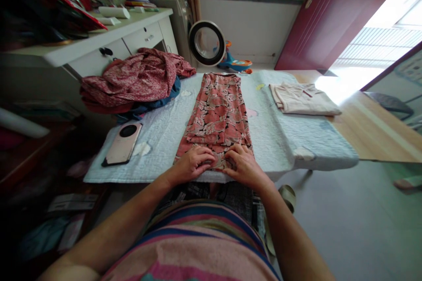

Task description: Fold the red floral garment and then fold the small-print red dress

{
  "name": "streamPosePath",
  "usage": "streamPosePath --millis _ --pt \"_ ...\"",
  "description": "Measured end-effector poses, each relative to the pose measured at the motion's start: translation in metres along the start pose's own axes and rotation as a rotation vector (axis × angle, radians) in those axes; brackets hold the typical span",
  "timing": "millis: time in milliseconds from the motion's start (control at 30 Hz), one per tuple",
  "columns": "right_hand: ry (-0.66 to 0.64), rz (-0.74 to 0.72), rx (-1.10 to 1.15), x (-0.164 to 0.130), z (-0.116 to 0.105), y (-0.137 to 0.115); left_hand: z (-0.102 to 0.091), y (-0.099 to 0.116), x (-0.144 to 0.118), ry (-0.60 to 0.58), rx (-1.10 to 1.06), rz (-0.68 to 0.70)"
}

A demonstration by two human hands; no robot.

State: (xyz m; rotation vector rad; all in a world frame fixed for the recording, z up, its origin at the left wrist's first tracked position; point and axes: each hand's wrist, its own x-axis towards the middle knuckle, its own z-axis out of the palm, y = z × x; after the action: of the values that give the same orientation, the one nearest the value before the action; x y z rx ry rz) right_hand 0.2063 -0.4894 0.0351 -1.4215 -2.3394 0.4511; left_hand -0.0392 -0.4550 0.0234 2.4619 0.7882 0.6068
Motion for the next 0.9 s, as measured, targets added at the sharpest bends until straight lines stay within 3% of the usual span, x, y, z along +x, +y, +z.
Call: streamPosePath --millis 100,200,400,533,733,900 --pt "0.034 -0.029 0.034 0.007 -0.002 -0.007 -0.009 -0.006 -0.005 0.078 -0.077 -0.027" --pt "0.094 -0.072 0.094 0.019 0.007 -0.017 -0.02 -0.016 -0.011 0.167 0.006 -0.122" --pt "0.08 -0.138 0.125 0.033 0.036 -0.033 -0.028 -0.031 -0.027 0.149 0.034 -0.205" --pt "0.074 -0.14 0.132 0.031 0.04 -0.031 -0.034 -0.033 -0.038 0.145 -0.078 -0.247" --pt "0.056 -0.123 0.178 0.03 0.035 -0.029 -0.051 -0.043 -0.049 0.337 -0.022 -0.445" --pt "0.05 -0.126 0.195 0.031 0.037 -0.027 -0.055 -0.045 -0.048 0.247 0.05 -0.533"
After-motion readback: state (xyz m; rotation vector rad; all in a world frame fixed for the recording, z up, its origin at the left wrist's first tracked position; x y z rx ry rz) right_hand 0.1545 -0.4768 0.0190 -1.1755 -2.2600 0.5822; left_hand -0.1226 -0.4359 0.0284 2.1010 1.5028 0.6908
